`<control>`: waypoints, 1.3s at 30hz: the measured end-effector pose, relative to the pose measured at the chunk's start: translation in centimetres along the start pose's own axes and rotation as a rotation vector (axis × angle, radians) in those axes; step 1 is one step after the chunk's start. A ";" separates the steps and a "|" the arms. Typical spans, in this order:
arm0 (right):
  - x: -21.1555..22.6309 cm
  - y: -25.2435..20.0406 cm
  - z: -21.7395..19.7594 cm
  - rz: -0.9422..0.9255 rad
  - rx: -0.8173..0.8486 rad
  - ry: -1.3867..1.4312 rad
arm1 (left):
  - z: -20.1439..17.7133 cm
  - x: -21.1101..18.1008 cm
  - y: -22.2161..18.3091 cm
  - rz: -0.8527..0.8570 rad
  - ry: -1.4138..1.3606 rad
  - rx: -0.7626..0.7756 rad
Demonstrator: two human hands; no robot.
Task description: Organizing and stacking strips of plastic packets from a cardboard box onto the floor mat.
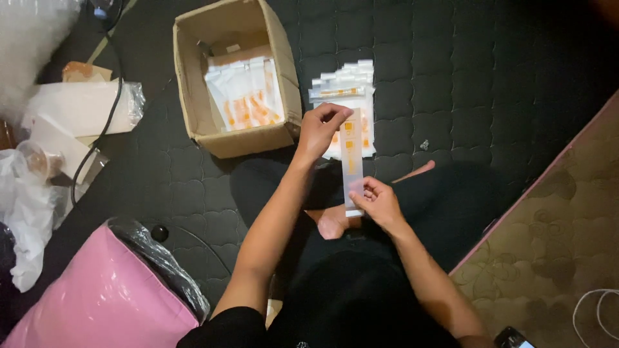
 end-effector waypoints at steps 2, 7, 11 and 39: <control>0.3 -0.5 0.1 0.018 -0.012 0.015 | 0.2 0.1 -0.1 -0.010 0.027 0.004; -0.2 -1.3 0.6 0.057 -0.032 -0.012 | -0.6 0.6 0.2 -0.062 -0.016 -0.041; 0.0 -1.4 0.9 0.073 -0.013 -0.033 | -0.2 1.3 0.2 -0.051 -0.041 -0.044; 2.8 -0.3 -0.9 0.071 -0.281 0.965 | -4.4 7.0 -9.9 -0.336 -0.329 -0.220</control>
Point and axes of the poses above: each hand's wrist, its own y-axis towards the middle knuckle, its own z-axis out of the palm, x = y × z, the point moved 9 cm from there along y, towards the middle knuckle, and after that the axes turned 1 degree about y, right-handed, at the moved point
